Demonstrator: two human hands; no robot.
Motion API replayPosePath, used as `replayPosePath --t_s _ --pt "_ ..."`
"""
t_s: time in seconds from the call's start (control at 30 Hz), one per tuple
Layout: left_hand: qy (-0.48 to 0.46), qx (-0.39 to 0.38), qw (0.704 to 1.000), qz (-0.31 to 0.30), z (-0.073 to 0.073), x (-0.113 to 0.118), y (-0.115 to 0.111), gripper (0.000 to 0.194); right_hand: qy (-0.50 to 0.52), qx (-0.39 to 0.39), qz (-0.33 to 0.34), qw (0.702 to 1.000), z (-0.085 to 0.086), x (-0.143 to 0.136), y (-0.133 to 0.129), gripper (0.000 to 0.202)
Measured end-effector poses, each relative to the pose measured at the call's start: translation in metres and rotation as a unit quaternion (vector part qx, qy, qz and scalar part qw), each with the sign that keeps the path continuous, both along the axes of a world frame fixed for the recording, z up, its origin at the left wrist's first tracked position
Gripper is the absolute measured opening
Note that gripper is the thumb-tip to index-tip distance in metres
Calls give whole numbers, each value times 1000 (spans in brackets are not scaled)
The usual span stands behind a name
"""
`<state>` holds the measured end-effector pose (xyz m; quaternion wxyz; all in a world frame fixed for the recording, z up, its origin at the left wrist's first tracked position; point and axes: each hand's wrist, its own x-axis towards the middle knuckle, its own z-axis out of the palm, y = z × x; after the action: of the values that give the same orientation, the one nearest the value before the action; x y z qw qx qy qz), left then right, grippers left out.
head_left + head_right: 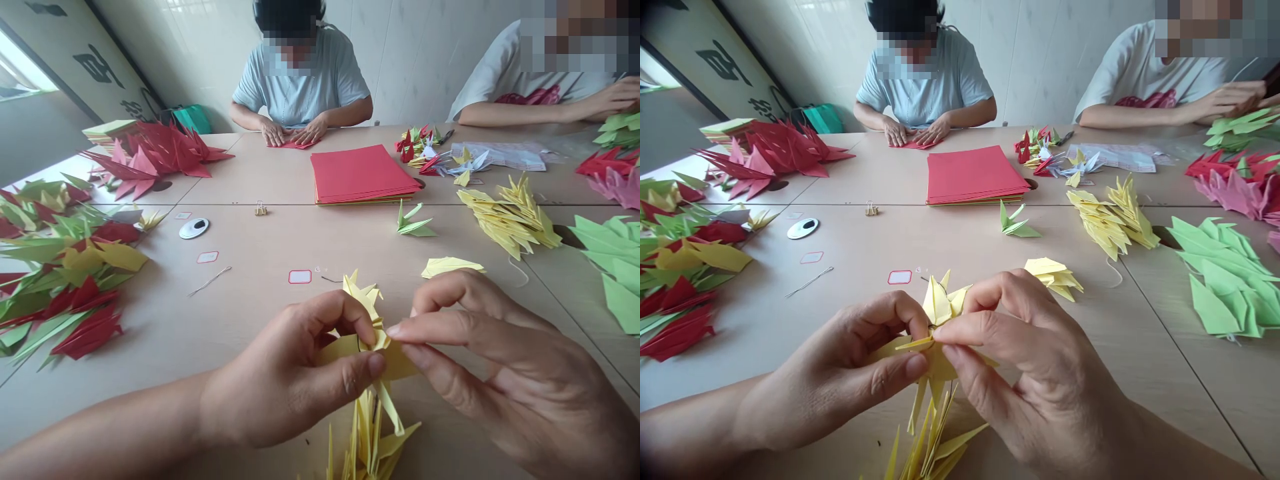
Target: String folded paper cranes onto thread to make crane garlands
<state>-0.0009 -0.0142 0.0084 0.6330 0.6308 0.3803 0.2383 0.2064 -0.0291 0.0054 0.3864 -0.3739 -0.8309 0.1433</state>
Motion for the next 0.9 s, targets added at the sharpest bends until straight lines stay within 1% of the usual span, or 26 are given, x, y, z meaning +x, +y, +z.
replayPosePath --t_s 0.17,0.4,0.5,0.67,0.8,0.9 --pt "-44 -62 997 -22 4 0 2 9 33 -55 1 998 -1 0 0 8" --pt "-72 -129 988 -40 4 -3 2 9 59 -75 30 995 -3 -1 3 9" --pt "-77 -121 989 -36 3 -3 3 10 59 -74 45 994 -3 1 3 10" --pt "-68 -80 994 -34 3 -3 3 6 45 -73 63 994 0 1 4 6" --pt "-42 -63 996 -45 5 -5 1 10 29 -60 80 995 0 3 7 9" --pt "-51 -60 996 -47 8 -4 2 8 13 -41 100 994 -1 5 8 9"
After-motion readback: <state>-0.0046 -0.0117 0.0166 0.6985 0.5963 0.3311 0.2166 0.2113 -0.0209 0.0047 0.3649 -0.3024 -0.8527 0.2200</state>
